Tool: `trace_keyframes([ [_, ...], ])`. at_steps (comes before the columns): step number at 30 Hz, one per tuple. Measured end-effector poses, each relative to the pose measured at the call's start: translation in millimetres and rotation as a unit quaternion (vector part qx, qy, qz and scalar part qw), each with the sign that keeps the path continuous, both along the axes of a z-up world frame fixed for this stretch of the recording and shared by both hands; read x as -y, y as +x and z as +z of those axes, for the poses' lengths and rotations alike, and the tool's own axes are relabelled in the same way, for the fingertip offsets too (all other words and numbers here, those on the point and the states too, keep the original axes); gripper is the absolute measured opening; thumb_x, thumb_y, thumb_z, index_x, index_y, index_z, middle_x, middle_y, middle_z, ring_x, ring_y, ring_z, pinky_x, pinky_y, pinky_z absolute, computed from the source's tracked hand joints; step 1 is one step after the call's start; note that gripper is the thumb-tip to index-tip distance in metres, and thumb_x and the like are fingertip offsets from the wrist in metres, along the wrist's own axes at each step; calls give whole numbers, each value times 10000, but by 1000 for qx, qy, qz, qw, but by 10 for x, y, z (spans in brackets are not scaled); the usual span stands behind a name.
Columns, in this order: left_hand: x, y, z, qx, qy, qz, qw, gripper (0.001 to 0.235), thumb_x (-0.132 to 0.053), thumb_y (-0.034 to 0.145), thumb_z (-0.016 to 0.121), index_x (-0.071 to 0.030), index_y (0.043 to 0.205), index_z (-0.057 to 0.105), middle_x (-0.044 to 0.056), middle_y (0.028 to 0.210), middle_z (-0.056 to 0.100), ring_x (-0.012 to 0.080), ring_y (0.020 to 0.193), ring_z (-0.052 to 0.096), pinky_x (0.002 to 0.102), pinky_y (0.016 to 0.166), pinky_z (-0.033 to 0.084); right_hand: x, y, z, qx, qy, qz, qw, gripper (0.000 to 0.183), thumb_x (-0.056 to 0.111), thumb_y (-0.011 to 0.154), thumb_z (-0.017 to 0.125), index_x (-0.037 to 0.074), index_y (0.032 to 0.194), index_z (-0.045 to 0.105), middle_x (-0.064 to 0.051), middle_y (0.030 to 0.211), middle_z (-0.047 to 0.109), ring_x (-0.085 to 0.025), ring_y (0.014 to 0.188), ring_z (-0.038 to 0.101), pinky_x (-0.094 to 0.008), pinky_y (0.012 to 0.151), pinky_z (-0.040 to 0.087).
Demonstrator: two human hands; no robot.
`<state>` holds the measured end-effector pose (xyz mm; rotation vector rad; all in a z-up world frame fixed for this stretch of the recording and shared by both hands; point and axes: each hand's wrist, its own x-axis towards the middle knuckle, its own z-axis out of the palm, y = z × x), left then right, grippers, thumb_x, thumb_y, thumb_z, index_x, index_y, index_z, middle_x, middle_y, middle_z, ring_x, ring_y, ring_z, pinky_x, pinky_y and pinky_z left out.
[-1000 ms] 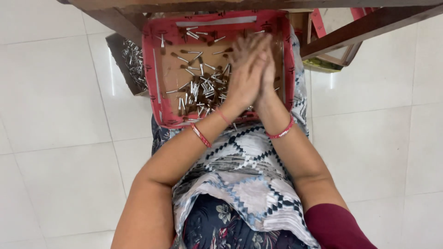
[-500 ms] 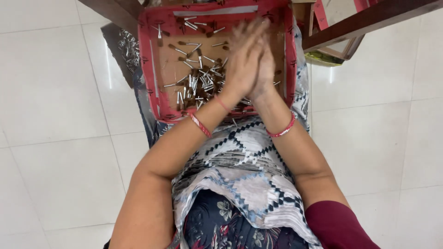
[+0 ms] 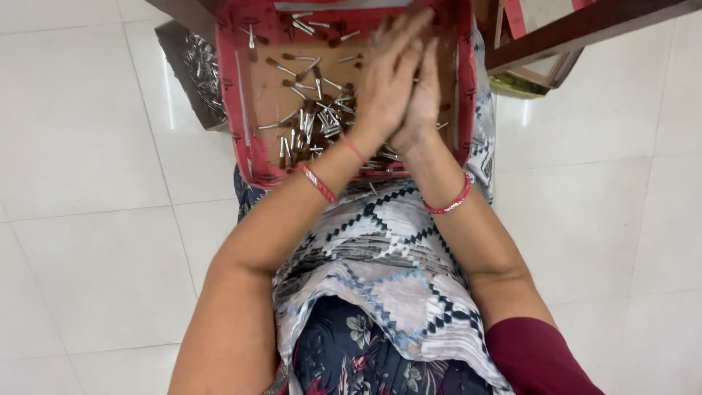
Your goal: The person gathers scattered cosmetic brush handles from a red tray resting on their lap, aligns the bundle by tapping and rotating the handles in their hands, and places the aligned bundle on the work table, repeating the cycle with more brushes from the tray.
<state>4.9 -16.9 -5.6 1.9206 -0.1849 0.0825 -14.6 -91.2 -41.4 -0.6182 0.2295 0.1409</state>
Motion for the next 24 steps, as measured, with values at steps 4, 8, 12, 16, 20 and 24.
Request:
trace_keyframes([
  [4, -55, -180, 168, -16, -108, -98, 989, 444, -382, 1134, 472, -204, 1537, 528, 102, 1659, 472, 320, 1610, 375, 415, 1347, 260, 105, -17, -36, 131, -104, -9, 986, 692, 646, 1067, 360, 303, 1654, 232, -43, 1736, 281, -280, 1607, 338, -469, 1345, 317],
  [8, -55, -39, 81, -9, 1, -23, 1000, 449, -360, 1101, 450, -198, 1479, 629, 87, 1609, 539, 329, 1574, 372, 436, 1328, 270, 100, 68, -20, -86, -68, -81, 991, 760, 645, 1038, 377, 159, 1621, 334, -75, 1686, 356, -285, 1518, 395, -452, 1260, 332],
  [12, -106, -230, 294, -18, -78, -84, 993, 464, -417, 1116, 502, -175, 1499, 599, 83, 1638, 533, 247, 1540, 435, 426, 1373, 308, 298, 103, -381, 165, -49, 29, 985, 846, 741, 1027, 359, 203, 1677, 297, -29, 1747, 307, -265, 1630, 316, -476, 1356, 275],
  [16, -88, -282, 315, -12, -98, -86, 991, 449, -352, 1113, 482, -175, 1514, 581, 90, 1653, 511, 273, 1572, 408, 431, 1375, 277, 36, 64, 123, 11, -133, -70, 989, 863, 706, 1038, 411, 155, 1686, 260, -105, 1760, 278, -349, 1650, 258, -509, 1372, 206],
  [20, -130, -76, 85, -5, -69, -92, 993, 452, -254, 1096, 478, -192, 1534, 574, 92, 1641, 504, 289, 1578, 404, 429, 1385, 249, 128, 76, -37, 48, 19, 13, 999, 874, 745, 1013, 314, 219, 1701, 195, -147, 1762, 261, -377, 1658, 225, -549, 1374, 174],
  [24, -129, 93, 103, 2, 50, -39, 998, 458, -257, 1059, 507, -208, 1506, 596, 51, 1586, 553, 259, 1569, 417, 432, 1386, 217, 53, 67, 38, 7, -116, -51, 992, 899, 717, 1050, 448, 104, 1691, 299, -159, 1765, 308, -368, 1646, 292, -519, 1389, 227],
])
